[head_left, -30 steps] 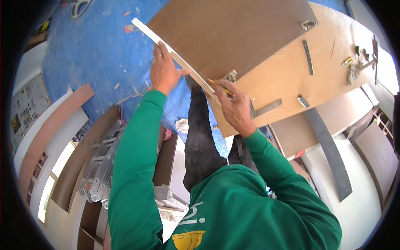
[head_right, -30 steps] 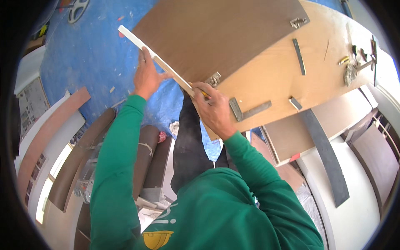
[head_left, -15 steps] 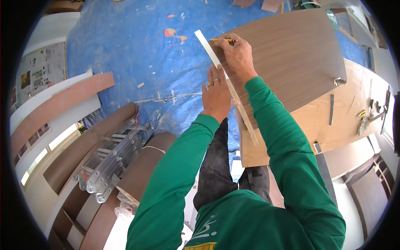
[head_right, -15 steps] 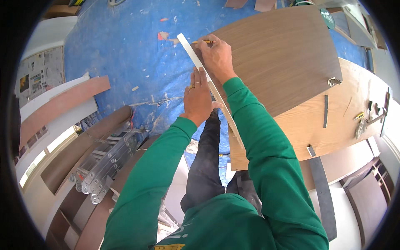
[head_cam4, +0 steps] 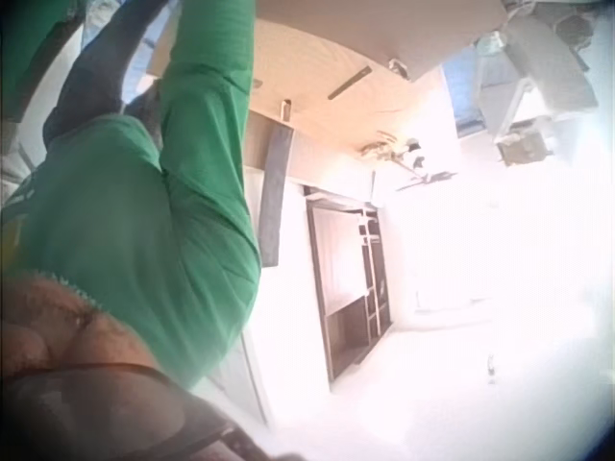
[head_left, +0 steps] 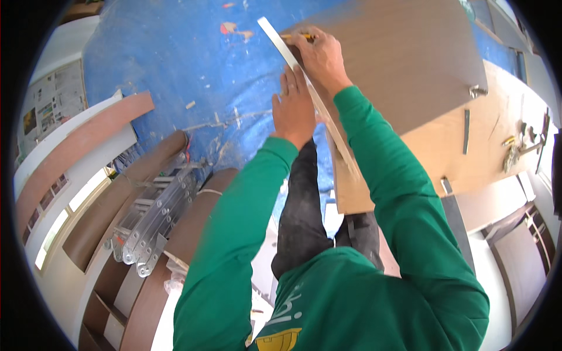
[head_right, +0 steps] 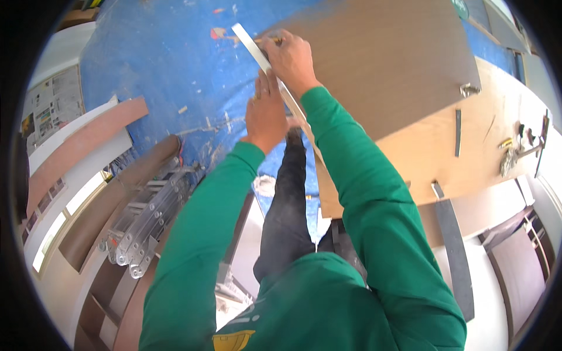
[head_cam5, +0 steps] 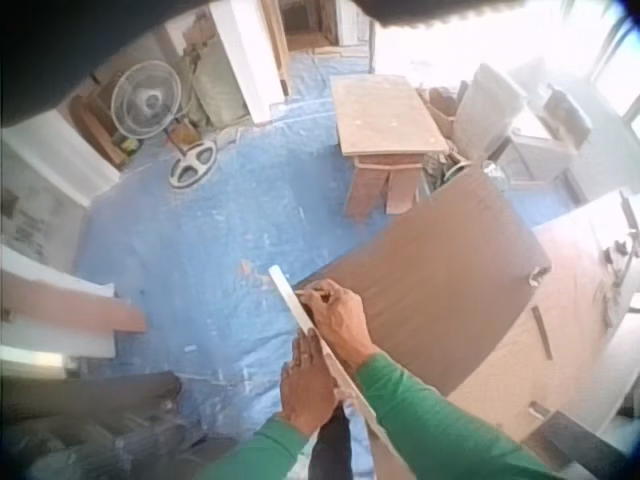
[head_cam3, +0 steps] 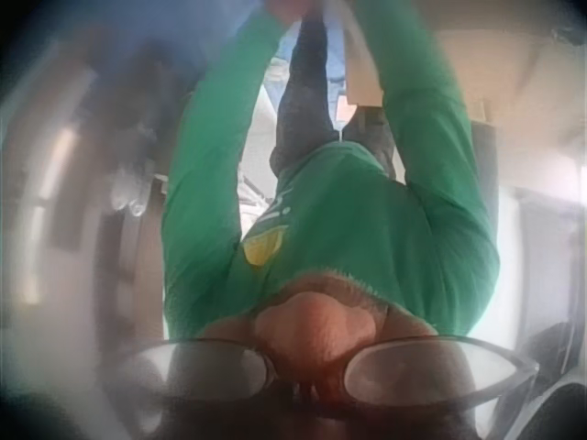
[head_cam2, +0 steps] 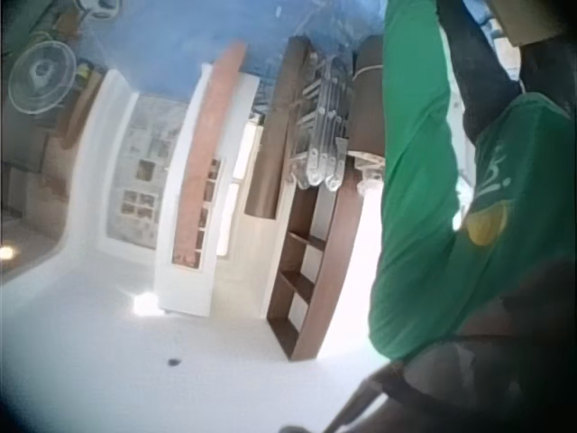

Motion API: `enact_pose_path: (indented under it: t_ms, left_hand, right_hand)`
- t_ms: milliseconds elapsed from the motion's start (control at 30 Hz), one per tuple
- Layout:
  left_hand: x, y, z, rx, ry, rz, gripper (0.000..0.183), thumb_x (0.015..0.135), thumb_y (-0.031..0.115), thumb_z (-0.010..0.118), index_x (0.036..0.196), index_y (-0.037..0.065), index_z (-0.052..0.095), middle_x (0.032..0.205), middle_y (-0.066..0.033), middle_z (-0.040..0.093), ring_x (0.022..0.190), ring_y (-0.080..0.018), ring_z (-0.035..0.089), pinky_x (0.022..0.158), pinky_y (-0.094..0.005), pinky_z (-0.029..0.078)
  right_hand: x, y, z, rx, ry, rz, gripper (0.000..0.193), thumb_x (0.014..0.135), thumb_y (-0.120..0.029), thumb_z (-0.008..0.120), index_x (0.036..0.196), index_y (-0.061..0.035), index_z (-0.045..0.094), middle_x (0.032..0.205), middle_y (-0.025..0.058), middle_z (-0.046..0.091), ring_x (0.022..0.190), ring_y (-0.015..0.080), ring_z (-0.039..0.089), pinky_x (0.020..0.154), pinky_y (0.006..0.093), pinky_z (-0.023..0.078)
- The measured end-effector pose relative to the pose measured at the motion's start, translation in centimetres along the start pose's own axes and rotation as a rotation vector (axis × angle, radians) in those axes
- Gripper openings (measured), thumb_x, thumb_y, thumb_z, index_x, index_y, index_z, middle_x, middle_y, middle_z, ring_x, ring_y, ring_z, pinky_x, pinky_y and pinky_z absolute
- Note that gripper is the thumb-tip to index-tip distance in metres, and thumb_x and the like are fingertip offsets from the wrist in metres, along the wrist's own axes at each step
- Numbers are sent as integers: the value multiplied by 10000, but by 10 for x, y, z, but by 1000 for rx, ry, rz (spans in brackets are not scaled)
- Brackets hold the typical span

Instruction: The person handles a wooden cabinet door, aligning a white edge strip along its curved edge. They use a pencil to mark the strip and the door surface, then remove the strip and mark the door again. The person works on a blue tarp-covered floor in a room with construction debris.

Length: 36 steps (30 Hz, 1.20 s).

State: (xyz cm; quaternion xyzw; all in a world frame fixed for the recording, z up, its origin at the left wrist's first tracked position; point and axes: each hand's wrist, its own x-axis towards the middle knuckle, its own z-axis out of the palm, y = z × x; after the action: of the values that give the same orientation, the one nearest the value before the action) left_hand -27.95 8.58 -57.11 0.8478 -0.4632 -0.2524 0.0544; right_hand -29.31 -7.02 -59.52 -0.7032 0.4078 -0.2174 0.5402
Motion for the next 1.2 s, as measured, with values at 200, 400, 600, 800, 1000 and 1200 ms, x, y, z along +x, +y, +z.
enact_pose_path:
  t_ms: [200, 400, 600, 800, 1000, 1200]
  left_hand:
    - [-1, -8, 2, 75, -8, 14, 1506, 718, 485, 1043, 1752, -119, 129, 1771, -424, 287, 1654, -529, 358, 1225, -564, 501]
    - [1, -2, 0, 39, -16, 35, 1529, 725, 499, 1045, 1749, -130, 99, 1776, -431, 262, 1664, -536, 324, 1286, -541, 462]
    - [1, -2, 5, 32, -24, 26, 1548, 710, 535, 1043, 1752, -123, 106, 1769, -433, 275, 1670, -548, 298, 1297, -533, 456]
    - [-3, 1, 2, 60, 14, -3, 1378, 829, 592, 965, 1760, -71, 194, 1743, -414, 347, 1611, -575, 392, 1271, -572, 458]
    - [2, 8, 22, -294, 248, -138, 1116, 917, 405, 904, 1731, -53, 292, 1452, -348, 664, 1315, -494, 684, 1122, -560, 543]
    - [-17, -5, 12, -623, 239, -367, 916, 903, 79, 774, 1691, -69, 331, 1171, -335, 783, 1055, -464, 808, 953, -508, 638]
  right_hand:
    - [-104, 3, -40, -163, 16, 177, 240, 1029, -276, 720, 1089, -72, 832, 949, 151, 820, 830, 396, 786, 767, 466, 620]
    - [-245, 13, -103, -295, -3, 203, 194, 1059, -202, 725, 1158, -58, 810, 944, 172, 820, 836, 392, 793, 767, 478, 615]
    - [-334, 23, -166, -248, -64, 671, 191, 1111, -171, 687, 1208, -43, 791, 1045, 194, 829, 792, 369, 784, 737, 443, 595]
    - [-275, 11, -185, -430, 163, 122, 254, 1045, -209, 805, 1236, -43, 776, 1067, 149, 791, 895, 347, 760, 781, 463, 590]
    - [-242, 50, -172, -548, 44, -144, 268, 1003, -225, 847, 1186, -44, 773, 1064, 148, 742, 961, 364, 728, 833, 491, 587]
    - [-251, 46, -171, -541, 33, -1, 279, 997, -228, 855, 1183, -37, 770, 1058, 155, 741, 955, 373, 722, 817, 494, 586]
